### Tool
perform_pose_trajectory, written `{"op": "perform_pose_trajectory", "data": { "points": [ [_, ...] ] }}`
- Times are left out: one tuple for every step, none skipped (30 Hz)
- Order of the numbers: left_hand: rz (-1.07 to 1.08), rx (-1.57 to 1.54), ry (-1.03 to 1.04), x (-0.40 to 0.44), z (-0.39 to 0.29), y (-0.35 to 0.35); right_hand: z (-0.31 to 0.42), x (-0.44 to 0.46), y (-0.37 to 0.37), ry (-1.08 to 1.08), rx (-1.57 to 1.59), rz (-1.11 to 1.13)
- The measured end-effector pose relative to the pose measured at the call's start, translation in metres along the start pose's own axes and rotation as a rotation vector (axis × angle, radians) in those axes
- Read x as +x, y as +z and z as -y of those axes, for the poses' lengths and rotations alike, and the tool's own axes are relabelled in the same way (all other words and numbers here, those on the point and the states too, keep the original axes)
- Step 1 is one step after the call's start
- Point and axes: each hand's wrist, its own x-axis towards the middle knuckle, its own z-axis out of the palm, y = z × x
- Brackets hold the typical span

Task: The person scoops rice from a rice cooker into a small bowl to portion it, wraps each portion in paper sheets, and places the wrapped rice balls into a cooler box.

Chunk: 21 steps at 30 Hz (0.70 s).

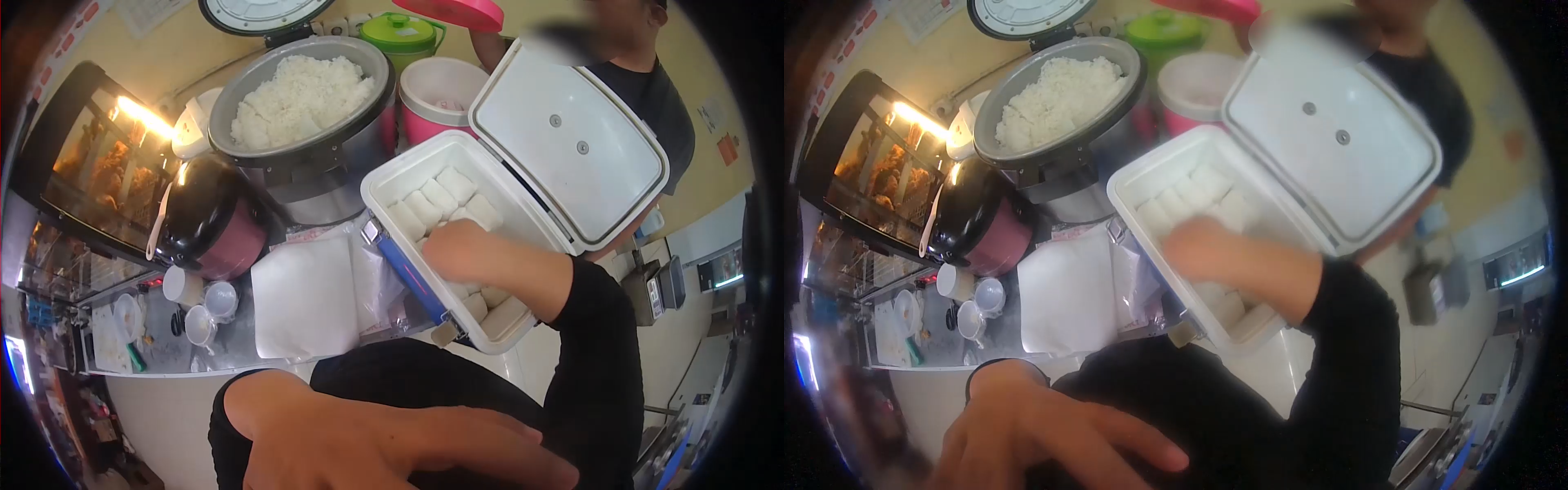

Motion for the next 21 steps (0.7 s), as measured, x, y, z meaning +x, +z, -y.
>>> {"op": "perform_pose_trajectory", "data": {
  "points": [
    [0.028, 0.033, 0.195, 0.003, 0.013, -0.001, 0.002, -0.003, 0.000, -0.005, -0.001, 0.011],
    [0.059, 0.059, 0.388, 0.006, 0.023, -0.002, 0.007, -0.008, -0.005, -0.003, 0.003, 0.022],
    [0.049, 0.069, 0.474, 0.008, 0.028, -0.001, 0.009, -0.011, -0.009, 0.004, 0.004, 0.033],
    [0.037, 0.079, 0.560, 0.010, 0.032, 0.000, 0.009, -0.010, -0.009, 0.021, 0.024, 0.045],
    [-0.020, 0.079, 0.538, 0.008, 0.034, 0.006, 0.009, -0.008, -0.008, 0.038, 0.041, 0.058],
    [-0.036, 0.080, 0.497, 0.008, 0.034, 0.007, 0.008, -0.007, -0.008, 0.054, 0.055, 0.072],
    [-0.051, 0.080, 0.455, 0.008, 0.033, 0.007, 0.007, -0.008, -0.008, 0.027, 0.065, 0.069],
    [-0.019, 0.083, 0.391, 0.007, 0.027, 0.002, 0.006, -0.009, -0.009, 0.000, 0.076, 0.063],
    [-0.001, 0.143, 0.344, 0.008, 0.024, -0.004, 0.004, -0.010, -0.012, -0.021, 0.083, 0.049],
    [0.019, 0.204, 0.298, 0.009, 0.021, -0.011, 0.002, -0.010, -0.014, -0.004, 0.076, 0.048],
    [0.018, 0.319, 0.270, 0.007, 0.025, -0.019, 0.003, -0.010, -0.013, 0.018, 0.072, 0.044],
    [0.052, 0.468, 0.148, 0.010, 0.022, -0.029, 0.002, -0.011, -0.011, 0.040, 0.068, 0.039],
    [0.102, 0.626, 0.032, 0.013, 0.019, -0.040, -0.001, -0.010, -0.002, -0.003, 0.178, -0.073],
    [0.180, 0.821, -0.185, 0.020, 0.016, -0.049, -0.004, -0.007, 0.007, -0.055, 0.291, -0.187],
    [0.198, 0.967, -0.195, 0.022, 0.034, -0.056, -0.007, -0.004, 0.017, -0.118, 0.396, -0.295],
    [0.212, 1.115, -0.203, 0.018, 0.062, -0.069, -0.008, 0.000, 0.022, -0.156, 0.447, -0.335],
    [0.270, 1.227, -0.142, 0.015, 0.084, -0.086, -0.009, 0.003, 0.022, -0.159, 0.451, -0.310],
    [0.324, 1.336, -0.079, 0.012, 0.103, -0.103, -0.010, 0.005, 0.022, -0.164, 0.452, -0.274],
    [0.280, 1.278, -0.293, 0.006, 0.114, -0.112, -0.011, 0.006, 0.021, -0.151, 0.430, -0.222],
    [0.241, 1.208, -0.502, -0.004, 0.123, -0.118, -0.011, 0.007, 0.020, -0.140, 0.407, -0.181],
    [0.207, 1.130, -0.710, -0.010, 0.126, -0.120, -0.013, 0.008, 0.019, -0.128, 0.389, -0.141]
  ]
}}
